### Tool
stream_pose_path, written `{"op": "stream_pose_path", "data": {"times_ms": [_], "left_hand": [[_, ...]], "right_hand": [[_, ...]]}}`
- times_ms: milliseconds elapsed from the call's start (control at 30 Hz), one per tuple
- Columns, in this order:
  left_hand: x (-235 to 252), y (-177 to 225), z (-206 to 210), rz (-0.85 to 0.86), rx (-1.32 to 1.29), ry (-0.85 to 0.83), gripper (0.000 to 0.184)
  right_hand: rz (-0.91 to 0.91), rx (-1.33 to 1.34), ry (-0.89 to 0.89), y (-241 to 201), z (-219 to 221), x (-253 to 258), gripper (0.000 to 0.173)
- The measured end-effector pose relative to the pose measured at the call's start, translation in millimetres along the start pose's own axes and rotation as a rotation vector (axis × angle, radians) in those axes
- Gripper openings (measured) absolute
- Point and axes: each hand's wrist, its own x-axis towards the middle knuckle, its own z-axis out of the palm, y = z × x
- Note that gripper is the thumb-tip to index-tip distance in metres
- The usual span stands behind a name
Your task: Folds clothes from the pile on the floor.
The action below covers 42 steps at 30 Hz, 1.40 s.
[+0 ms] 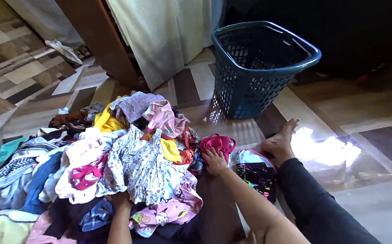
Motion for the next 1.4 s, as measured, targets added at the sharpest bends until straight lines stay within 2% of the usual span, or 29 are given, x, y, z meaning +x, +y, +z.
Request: {"op": "stream_pose_path", "data": {"times_ms": [100, 167, 200, 267, 300, 433, 500, 600, 700, 767, 800, 867, 933, 967, 1067, 1133, 1200, 1300, 1333, 1400], "left_hand": [[0.0, 0.2, 1.6, -0.012, -0.142, 0.042, 0.044], [1.8, 0.6, 2.4, -0.017, -0.164, 0.072, 0.044], [3.0, 0.4, 3.7, -0.009, -0.126, 0.069, 0.044], [3.6, 0.7, 4.1, -0.003, -0.059, 0.038, 0.045], [3.7, 1.3, 2.8, 0.0, -0.037, 0.024, 0.045], [12.0, 3.6, 2.5, 0.018, -0.051, 0.019, 0.046], [11.4, 7.6, -2.7, -0.015, -0.072, 0.004, 0.046], [-0.2, 9.7, -14.8, -0.038, -0.282, 0.056, 0.048], [-5.6, 4.7, -15.3, 0.093, -0.478, 0.148, 0.055], [-6.3, 6.7, -7.6, 0.212, -0.797, 0.252, 0.044], [-14.8, 12.2, -10.8, 0.241, -0.904, 0.227, 0.047], [-36.3, 20.3, -14.8, 0.339, -0.839, 0.154, 0.056], [-54.1, 27.9, -6.7, 0.424, -0.681, 0.178, 0.07], [-62.6, 31.9, -3.3, 0.436, -0.61, 0.182, 0.07], [-81.7, 40.9, -3.5, 0.4, -0.495, 0.147, 0.038], [-89.6, 41.9, -12.0, 0.408, -0.531, 0.137, 0.03], [-99.1, 43.7, -27.6, 0.448, -0.593, 0.144, 0.029], [-113.6, 53.4, -50.6, 0.565, -0.703, 0.211, 0.028], [-118.1, 58.4, -58.5, 0.634, -0.76, 0.218, 0.032], [-125.2, 69.9, -73.2, 0.784, -0.858, 0.19, 0.051]], "right_hand": [[0.122, -0.02, 0.093, -7.7, -13.1, 0.7, 0.057], [0.107, 0.016, 0.175, -21.2, -7.0, 0.7, 0.065], [0.05, 0.036, 0.162, -28.3, -0.2, -0.3, 0.072], [-0.003, 0.059, 0.009, -41.9, 18.3, -3.1, 0.082], [0.017, 0.087, -0.052, -48.3, 27.8, -6.1, 0.078], [0.023, 0.139, -0.004, -64.4, 55.1, -34.0, 0.042], [0.0, 0.119, 0.0, -67.5, 66.2, -56.3, 0.038], [0.033, 0.077, 0.003, -58.3, 80.7, -85.9, 0.035], [0.139, 0.077, -0.09, -50.3, 82.1, -104.3, 0.037], [0.22, 0.135, -0.206, -50.3, 72.1, -112.6, 0.042], [0.242, 0.179, -0.26, -50.2, 63.9, -113.9, 0.045], [0.198, 0.329, -0.246, -49.4, 44.8, -116.6, 0.046], [0.097, 0.494, -0.12, -51.8, 16.7, -122.5, 0.043], [0.035, 0.58, -0.039, -54.8, 0.5, -127.6, 0.04], [-0.135, 0.84, 0.164, -68.2, -49.1, -145.5, 0.032], [-0.226, 1.024, 0.249, -79.8, -76.6, -155.0, 0.026], [-0.299, 1.188, 0.26, -90.3, -99.5, -162.4, 0.02], [-0.373, 1.297, 0.201, -106.1, -126.8, -172.7, 0.022], [-0.396, 1.3, 0.19, -111.6, -134.4, -176.2, 0.022], [-0.463, 1.298, 0.159, -120.8, -150.8, -184.7, 0.025]]}}
